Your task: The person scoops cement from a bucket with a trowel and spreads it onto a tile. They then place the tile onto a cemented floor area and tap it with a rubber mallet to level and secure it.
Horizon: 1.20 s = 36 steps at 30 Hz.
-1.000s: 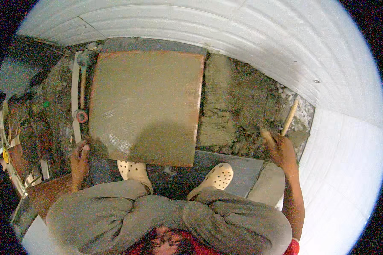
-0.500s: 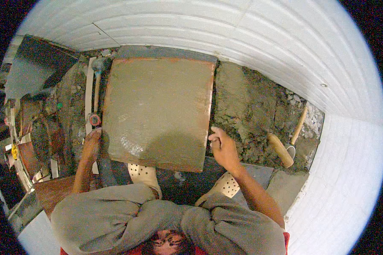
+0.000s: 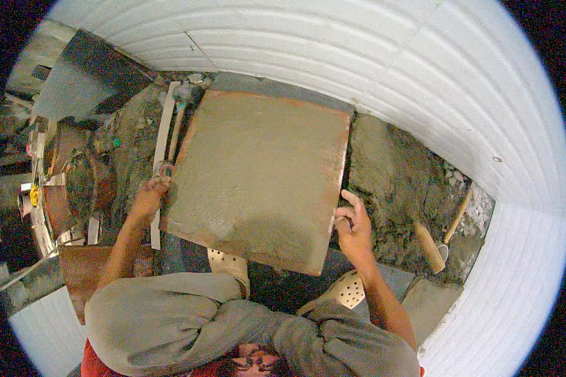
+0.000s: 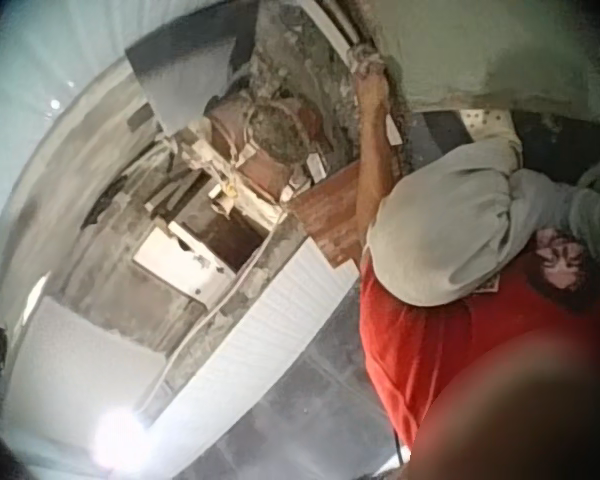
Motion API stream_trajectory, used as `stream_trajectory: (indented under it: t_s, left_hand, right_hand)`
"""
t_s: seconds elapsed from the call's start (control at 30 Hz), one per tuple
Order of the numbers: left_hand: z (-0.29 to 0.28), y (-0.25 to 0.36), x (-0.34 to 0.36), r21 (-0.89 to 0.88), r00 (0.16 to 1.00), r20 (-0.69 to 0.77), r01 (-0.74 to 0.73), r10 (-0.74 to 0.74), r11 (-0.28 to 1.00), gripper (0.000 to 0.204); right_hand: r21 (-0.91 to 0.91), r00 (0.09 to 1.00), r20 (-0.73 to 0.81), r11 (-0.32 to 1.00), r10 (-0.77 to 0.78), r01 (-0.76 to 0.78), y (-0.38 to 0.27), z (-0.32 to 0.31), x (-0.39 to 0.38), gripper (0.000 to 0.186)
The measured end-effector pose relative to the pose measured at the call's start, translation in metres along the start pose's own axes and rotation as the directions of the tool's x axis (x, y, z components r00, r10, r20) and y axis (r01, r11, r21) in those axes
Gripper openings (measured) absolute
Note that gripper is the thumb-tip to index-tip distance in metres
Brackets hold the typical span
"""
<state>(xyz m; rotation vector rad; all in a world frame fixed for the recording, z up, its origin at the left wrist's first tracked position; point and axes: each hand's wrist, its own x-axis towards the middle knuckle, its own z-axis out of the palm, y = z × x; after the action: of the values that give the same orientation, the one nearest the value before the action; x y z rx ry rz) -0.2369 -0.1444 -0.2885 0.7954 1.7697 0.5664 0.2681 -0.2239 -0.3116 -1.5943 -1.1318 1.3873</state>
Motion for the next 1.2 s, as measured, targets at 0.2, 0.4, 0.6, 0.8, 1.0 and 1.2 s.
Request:
stream_trajectory:
  t_s: [0.2,0.4,0.6,0.8,1.0,1.2]
  left_hand:
    - [-0.024,0.061,-0.023,-0.208,0.976,0.165,-0.104,0.14,0.972,0.035]
    - [-0.037,0.097,-0.02,-0.241,0.943,0.232,-0.181,0.238,0.953,0.041]
    - [-0.032,0.102,-0.017,-0.457,0.868,0.223,-0.309,0.444,0.834,0.045]
    - [-0.006,0.142,-0.01,-0.017,0.64,-0.091,-0.767,0.763,0.642,0.045]
    - [-0.013,0.244,-0.014,0.017,0.63,-0.187,-0.765,0.754,0.644,0.035]
    - [-0.005,0.326,-0.042,0.375,0.166,-0.299,-0.885,0.94,0.276,0.045]
  right_hand:
    - [-0.088,0.988,-0.068,0.987,-0.141,0.135,-0.03,-0.006,0.002,0.045]
    - [-0.477,0.858,-0.032,0.762,-0.513,0.438,-0.053,-0.025,0.019,0.038]
    - [-0.57,0.97,-0.109,0.813,-0.218,0.119,-0.083,-0.046,0.035,0.039]
    - [-0.652,0.912,-0.172,0.737,-0.372,0.177,-0.122,-0.046,0.063,0.039]
    - [-0.594,0.777,-0.265,0.731,-0.571,0.336,-0.205,-0.061,0.06,0.014]
    - [-0.521,0.639,-0.41,0.742,-0.651,0.422,-0.291,-0.1,-0.017,0.026]
